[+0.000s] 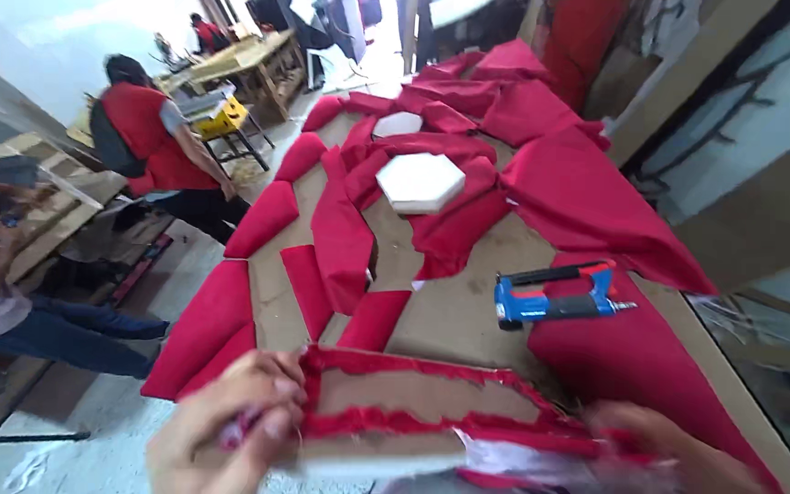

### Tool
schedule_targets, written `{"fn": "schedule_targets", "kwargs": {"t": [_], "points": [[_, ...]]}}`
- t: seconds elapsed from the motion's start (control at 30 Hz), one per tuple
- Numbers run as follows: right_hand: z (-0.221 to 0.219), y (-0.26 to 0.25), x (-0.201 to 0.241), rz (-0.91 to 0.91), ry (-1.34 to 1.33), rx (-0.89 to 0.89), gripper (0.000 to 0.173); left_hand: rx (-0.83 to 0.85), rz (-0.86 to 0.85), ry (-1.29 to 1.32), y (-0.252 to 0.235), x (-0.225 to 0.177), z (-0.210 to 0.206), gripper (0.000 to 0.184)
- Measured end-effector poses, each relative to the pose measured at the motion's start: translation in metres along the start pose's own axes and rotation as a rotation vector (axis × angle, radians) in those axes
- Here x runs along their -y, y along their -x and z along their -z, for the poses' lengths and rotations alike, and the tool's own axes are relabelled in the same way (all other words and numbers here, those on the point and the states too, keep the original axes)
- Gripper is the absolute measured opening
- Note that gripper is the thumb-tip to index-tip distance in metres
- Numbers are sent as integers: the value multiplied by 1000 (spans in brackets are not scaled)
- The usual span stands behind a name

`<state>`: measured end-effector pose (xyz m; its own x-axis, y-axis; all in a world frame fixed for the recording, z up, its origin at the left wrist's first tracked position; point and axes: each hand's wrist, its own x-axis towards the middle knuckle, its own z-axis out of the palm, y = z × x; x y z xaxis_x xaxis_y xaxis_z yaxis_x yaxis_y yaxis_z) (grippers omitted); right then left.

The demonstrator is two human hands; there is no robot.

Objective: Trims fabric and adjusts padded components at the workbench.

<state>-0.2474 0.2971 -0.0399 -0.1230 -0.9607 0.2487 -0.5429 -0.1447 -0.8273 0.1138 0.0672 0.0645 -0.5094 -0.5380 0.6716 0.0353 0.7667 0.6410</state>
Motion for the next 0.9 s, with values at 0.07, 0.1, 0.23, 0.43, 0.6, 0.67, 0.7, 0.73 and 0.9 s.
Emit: {"fn": "schedule_targets", "kwargs": {"t": [0.07,0.1,0.23,0.43,0.6,0.67,0.7,0.73,0.9], "points": [[-32,-22,-17,20,338,125,61,-33,154,54,15,52,2,13],[-50,-25,-30,63,460,143,61,-42,264,53,26,76,2,14],[-83,-33,-53,186,475,204,25,223,423,-570,60,121,-13,31],[-117,-36,-49,113,295,336,24,585,226,-581,72,97,-119,48],[-131,-40,-45,128,264,343,20,688,397,-680,63,144,-189,53],[-134,-37,-47,95,261,370,22,755,434,-713,64,152,-195,62],[-137,-34,-47,67,255,391,22,813,474,-705,65,152,-192,70],[-140,-31,-48,41,255,413,23,852,523,-687,65,151,-190,73],[-148,-33,-43,-59,282,599,38,653,538,-859,82,158,-216,54]]}}
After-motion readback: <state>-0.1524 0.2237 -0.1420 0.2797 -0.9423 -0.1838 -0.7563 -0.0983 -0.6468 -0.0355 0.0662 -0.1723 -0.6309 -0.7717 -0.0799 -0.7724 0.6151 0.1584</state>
